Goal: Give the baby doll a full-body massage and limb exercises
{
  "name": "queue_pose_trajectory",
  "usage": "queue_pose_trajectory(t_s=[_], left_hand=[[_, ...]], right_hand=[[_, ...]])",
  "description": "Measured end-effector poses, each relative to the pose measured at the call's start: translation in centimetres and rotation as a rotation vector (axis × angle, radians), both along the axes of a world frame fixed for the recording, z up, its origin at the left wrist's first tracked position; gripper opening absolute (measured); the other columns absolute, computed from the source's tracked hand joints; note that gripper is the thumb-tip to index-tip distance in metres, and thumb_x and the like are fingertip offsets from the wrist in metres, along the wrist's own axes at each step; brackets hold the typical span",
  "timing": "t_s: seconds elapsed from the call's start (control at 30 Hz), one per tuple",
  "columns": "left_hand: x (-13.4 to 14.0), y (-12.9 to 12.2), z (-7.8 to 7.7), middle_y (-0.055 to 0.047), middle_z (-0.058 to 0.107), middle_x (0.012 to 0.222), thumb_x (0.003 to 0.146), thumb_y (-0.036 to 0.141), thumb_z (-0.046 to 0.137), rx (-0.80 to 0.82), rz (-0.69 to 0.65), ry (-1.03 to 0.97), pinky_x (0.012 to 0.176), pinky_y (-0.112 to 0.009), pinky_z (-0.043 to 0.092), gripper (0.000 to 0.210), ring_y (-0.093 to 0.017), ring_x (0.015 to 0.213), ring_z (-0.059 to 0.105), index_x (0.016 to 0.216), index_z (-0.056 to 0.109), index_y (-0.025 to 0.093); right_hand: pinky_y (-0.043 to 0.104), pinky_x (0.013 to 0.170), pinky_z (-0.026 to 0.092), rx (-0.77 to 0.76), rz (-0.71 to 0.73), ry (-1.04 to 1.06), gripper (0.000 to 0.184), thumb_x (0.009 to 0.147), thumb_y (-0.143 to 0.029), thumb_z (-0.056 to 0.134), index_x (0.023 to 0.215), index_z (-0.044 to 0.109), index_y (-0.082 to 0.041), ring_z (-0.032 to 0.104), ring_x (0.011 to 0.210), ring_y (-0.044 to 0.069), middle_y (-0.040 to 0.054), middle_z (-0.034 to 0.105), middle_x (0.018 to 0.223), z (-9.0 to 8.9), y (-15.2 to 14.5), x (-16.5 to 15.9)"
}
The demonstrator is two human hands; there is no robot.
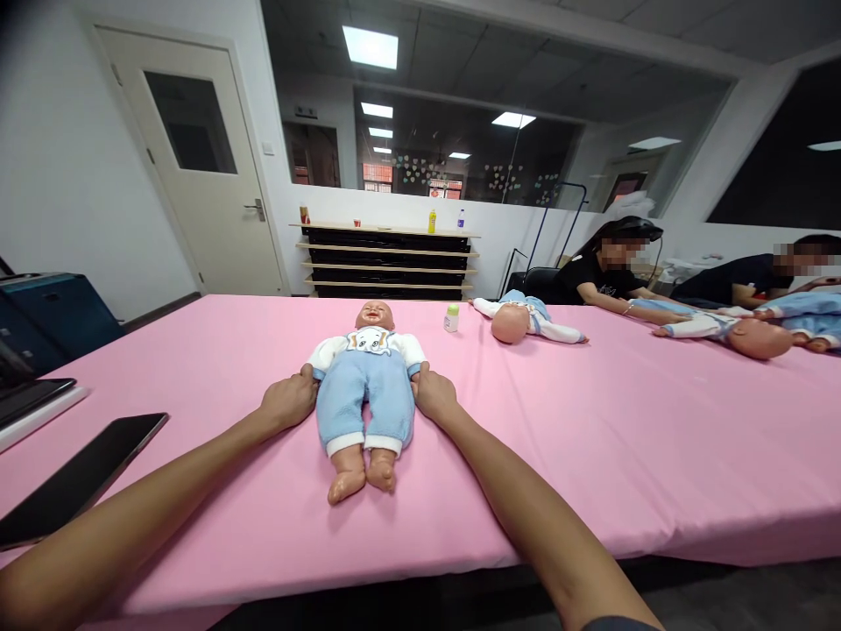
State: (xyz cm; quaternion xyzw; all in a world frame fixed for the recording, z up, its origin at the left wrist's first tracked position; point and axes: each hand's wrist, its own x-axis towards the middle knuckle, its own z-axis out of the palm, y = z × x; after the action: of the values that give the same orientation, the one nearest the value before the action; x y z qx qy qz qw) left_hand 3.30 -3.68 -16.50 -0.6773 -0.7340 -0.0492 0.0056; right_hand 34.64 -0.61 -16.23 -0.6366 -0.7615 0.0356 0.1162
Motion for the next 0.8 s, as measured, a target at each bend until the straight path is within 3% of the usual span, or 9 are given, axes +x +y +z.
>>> queue_pose_trajectory(t_s=[0.2,0.3,0.4,0.5,0.63,0.73,0.8], left_hand=[[-1.0,-0.2,1.4,-0.015,0.065,0.097,0.090,0.046,0.020,0.019,-0.023,-0.010,0.069,-0.036,0.043,0.043,-0.029,0.085,0.063,0.113,0.041,0.016],[-1.8,0.5,3.6,-0.012,0.065,0.096,0.090,0.050,0.019,0.107,-0.019,0.008,0.068,-0.033,0.042,0.047,-0.026,0.081,0.062,0.108,0.047,0.018],[-2.1,3.0,6.1,-0.012,0.065,0.096,0.089,0.050,0.020,0.197,0.003,0.055,0.070,-0.033,0.042,0.048,-0.025,0.083,0.061,0.104,0.052,0.018],[-2.0,7.3,8.3,-0.015,0.064,0.097,0.089,0.048,0.026,0.256,0.024,0.070,0.075,-0.034,0.042,0.046,-0.027,0.088,0.060,0.106,0.054,0.016],[-2.0,15.6,9.9,-0.016,0.063,0.101,0.087,0.048,0.035,0.308,0.016,0.053,0.083,-0.039,0.042,0.046,-0.028,0.095,0.059,0.108,0.057,0.014],[-2.4,22.3,9.8,-0.017,0.062,0.104,0.082,0.049,0.047,0.231,0.018,0.010,0.087,-0.040,0.041,0.046,-0.029,0.100,0.056,0.104,0.061,0.012],[-2.5,26.1,8.8,-0.018,0.062,0.104,0.076,0.048,0.056,0.140,0.041,-0.013,0.087,-0.039,0.042,0.046,-0.029,0.100,0.056,0.101,0.063,0.009]], right_hand=[[0.025,0.061,0.029,0.095,-0.051,0.072,0.031,0.093,-0.043,0.035,0.108,0.043,-0.017,0.059,0.078,0.020,0.0070,0.064,0.092,0.3,0.2,1.0],[0.025,0.061,0.029,0.192,-0.065,0.118,0.034,0.094,-0.046,0.030,0.107,0.046,-0.019,0.057,0.076,0.019,0.0067,0.064,0.092,1.6,1.3,1.8],[0.025,0.062,0.031,0.278,-0.042,0.113,0.035,0.093,-0.045,0.030,0.104,0.050,-0.019,0.056,0.075,0.019,0.0068,0.064,0.091,3.7,4.0,2.0],[0.027,0.066,0.035,0.311,-0.070,0.082,0.031,0.090,-0.040,0.036,0.101,0.055,-0.018,0.056,0.076,0.021,0.0092,0.064,0.089,6.1,8.4,1.3],[0.032,0.074,0.041,0.324,-0.104,0.075,0.022,0.082,-0.029,0.045,0.091,0.060,-0.015,0.057,0.084,0.023,0.0128,0.063,0.093,8.4,16.4,-0.2],[0.034,0.076,0.044,0.255,-0.124,0.099,0.020,0.077,-0.024,0.050,0.089,0.061,-0.013,0.058,0.086,0.024,0.0147,0.063,0.094,8.7,22.3,-1.6],[0.033,0.075,0.045,0.163,-0.133,0.110,0.023,0.074,-0.023,0.053,0.092,0.061,-0.010,0.059,0.085,0.024,0.0164,0.062,0.095,7.8,25.5,-2.7]])
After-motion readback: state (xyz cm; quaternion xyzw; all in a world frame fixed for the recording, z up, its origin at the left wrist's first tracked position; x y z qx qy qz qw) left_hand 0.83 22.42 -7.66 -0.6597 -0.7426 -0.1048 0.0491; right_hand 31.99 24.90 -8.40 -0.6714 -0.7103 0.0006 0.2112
